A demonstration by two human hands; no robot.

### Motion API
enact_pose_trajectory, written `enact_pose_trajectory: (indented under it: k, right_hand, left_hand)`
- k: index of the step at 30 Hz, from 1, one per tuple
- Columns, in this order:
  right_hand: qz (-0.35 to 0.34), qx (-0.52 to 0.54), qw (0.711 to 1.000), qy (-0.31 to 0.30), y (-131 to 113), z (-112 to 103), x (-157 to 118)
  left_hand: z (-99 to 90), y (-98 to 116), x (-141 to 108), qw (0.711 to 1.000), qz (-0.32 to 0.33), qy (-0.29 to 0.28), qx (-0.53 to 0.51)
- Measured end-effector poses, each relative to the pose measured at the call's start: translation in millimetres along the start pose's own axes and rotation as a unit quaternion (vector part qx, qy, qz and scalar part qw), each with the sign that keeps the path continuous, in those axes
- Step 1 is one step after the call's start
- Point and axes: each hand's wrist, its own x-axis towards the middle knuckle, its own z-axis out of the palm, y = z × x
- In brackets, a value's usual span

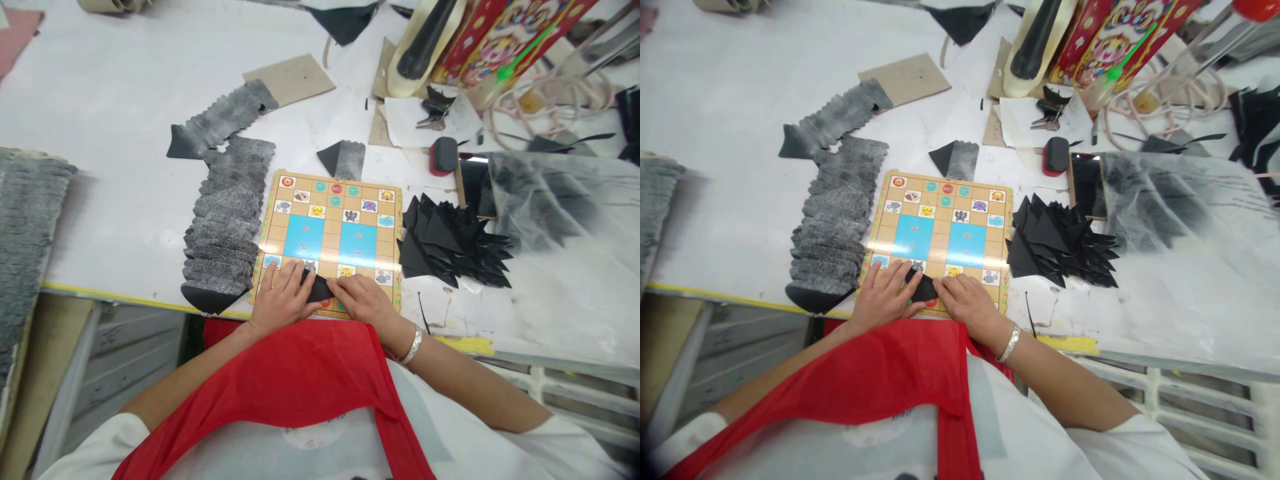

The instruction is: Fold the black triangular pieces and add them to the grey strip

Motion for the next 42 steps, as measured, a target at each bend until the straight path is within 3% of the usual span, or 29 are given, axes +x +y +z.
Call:
enact_pose_trajectory:
  k: [4, 15, 26, 33, 42]
  right_hand:
    - [0.019, 0.008, 1.000, 0.003, -1, -2, -9]
    - [0.048, 0.015, 0.999, -0.004, -4, -9, -20]
    - [0.052, -0.008, 0.998, -0.032, -5, -7, -25]
    - [0.173, 0.061, 0.982, 0.047, -8, -4, -39]
    - [0.135, -0.016, 0.991, -0.008, -20, 2, -36]
  left_hand:
    - [6.6, 4, 2, 0.999, 0.043, -0.016, -0.015]
    - [12.6, 10, -1, 0.993, 0.030, -0.098, -0.055]
    - [9.5, 21, 2, 0.993, 0.006, -0.080, -0.083]
    - [9.1, 23, -1, 0.993, 0.002, -0.077, -0.085]
    - [5.1, 26, -2, 0.992, 0.006, -0.103, -0.070]
